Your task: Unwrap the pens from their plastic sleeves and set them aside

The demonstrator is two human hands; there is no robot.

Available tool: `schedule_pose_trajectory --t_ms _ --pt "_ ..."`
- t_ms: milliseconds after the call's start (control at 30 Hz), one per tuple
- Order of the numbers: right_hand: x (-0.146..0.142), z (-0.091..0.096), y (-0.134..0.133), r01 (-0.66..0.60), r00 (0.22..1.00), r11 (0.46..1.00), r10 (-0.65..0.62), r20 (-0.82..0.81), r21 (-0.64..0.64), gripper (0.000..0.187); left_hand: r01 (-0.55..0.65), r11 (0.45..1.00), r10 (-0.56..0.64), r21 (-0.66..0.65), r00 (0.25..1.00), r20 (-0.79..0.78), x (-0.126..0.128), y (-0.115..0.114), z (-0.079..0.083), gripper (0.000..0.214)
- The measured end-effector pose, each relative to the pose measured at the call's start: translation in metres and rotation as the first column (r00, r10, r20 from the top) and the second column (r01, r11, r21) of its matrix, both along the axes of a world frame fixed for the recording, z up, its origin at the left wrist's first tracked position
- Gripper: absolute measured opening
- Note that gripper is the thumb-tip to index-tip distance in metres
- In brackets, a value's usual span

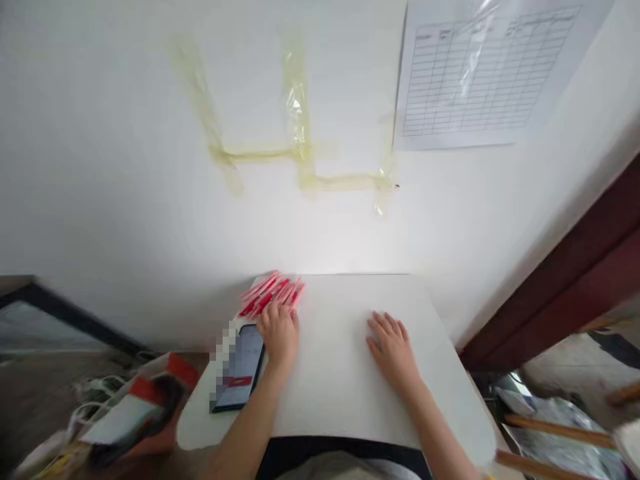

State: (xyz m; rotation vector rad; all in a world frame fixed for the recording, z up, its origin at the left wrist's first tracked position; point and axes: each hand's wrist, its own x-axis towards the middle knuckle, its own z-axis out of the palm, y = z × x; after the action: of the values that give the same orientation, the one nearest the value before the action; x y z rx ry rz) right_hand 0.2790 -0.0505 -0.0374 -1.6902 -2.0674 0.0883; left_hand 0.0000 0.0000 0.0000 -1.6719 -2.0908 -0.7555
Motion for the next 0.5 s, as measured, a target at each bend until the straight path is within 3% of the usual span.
schedule_pose_trajectory --t_ms 233,500 --pt "0.006 0.001 0.005 -0.013 0.996 1.0 0.014 -0.084 0.011 0.04 0.237 0.971 -0.239 0.037 0.968 0.071 0.002 -0.003 -0.002 0.011" --pt "0.002 0.032 0.025 -0.065 0.975 0.997 0.07 -0.21 0.031 0.037 0.469 0.883 -0.464 0.005 0.873 0.147 0.015 -0.013 -0.002 0.011"
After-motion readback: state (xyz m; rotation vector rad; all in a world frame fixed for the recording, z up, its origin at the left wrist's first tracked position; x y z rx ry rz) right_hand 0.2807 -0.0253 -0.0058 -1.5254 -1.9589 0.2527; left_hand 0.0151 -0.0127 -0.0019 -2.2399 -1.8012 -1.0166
